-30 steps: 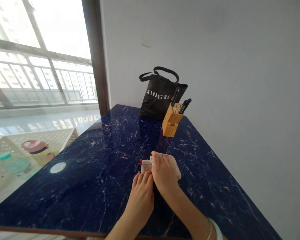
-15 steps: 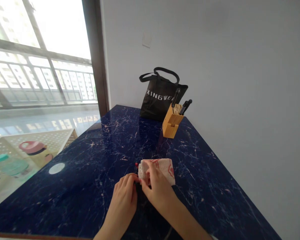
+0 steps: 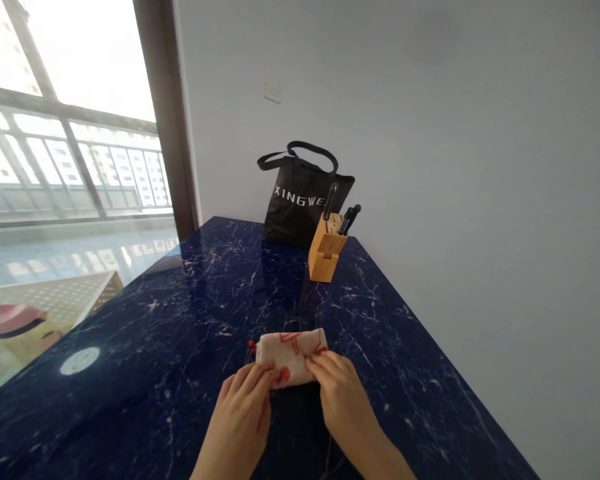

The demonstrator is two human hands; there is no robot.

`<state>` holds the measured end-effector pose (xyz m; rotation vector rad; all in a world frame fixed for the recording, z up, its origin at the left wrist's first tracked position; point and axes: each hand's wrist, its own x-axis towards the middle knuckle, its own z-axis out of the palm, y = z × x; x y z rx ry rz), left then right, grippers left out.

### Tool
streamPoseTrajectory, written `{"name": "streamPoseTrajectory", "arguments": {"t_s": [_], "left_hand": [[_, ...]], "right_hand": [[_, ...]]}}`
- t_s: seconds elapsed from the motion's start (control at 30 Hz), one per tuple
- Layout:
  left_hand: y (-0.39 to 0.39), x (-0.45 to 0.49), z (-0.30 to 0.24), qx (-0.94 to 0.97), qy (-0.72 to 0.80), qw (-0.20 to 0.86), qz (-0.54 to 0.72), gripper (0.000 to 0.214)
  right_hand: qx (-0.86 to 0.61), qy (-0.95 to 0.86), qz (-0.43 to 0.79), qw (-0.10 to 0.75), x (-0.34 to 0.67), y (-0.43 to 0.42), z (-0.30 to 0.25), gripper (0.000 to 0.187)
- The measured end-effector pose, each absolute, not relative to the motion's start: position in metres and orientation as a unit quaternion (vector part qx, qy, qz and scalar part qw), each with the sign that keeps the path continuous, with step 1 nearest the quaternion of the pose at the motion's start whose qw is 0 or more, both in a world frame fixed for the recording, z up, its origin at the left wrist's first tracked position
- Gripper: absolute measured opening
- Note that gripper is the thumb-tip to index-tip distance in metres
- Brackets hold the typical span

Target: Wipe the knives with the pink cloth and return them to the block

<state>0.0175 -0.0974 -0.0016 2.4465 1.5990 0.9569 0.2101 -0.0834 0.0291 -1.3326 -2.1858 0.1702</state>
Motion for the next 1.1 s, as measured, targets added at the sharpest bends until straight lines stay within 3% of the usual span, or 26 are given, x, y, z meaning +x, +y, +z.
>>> {"name": "streamPoseTrajectory", "arguments": {"t_s": [0.17,0.27,0.33,0.47,0.57,0.8,1.0,1.1], "left_hand": [[-0.097,0.011,-0.003,0.783,0.537,0.008,0.313,0.03],[-0.099,0.008,-0.002,0.777,0.551,-0.023,0.304,0.035],[-0.1,0.01,-0.003,0.783,0.547,-0.035,0.293,0.038],[-0.104,0.014,-0.008,0.797,0.524,-0.088,0.287,0.043],[-0.106,0.012,-0.01,0.81,0.487,-0.156,0.287,0.047],[-0.097,0.0,-0.016,0.859,0.425,-0.179,0.22,0.056],[-0.081,0.017,-0.006,0.89,0.412,-0.057,0.187,0.066],[-0.069,0.038,0.011,0.899,0.413,0.013,0.144,0.061]], "right_hand": [[-0.544,-0.775,0.09,0.308,0.235,-0.065,0.042,0.029],[-0.564,-0.753,0.048,0.334,0.255,-0.018,0.04,0.033],[-0.587,-0.725,0.04,0.359,0.259,0.027,0.035,0.048],[-0.669,-0.625,0.078,0.396,0.24,0.11,0.028,0.099],[-0.692,-0.572,0.051,0.438,0.216,0.144,0.029,0.116],[-0.768,-0.506,0.016,0.392,0.213,0.16,0.026,0.089],[-0.776,-0.498,0.009,0.387,0.246,0.159,0.024,0.092],[-0.77,-0.511,0.022,0.382,0.266,0.158,0.025,0.097]]}}
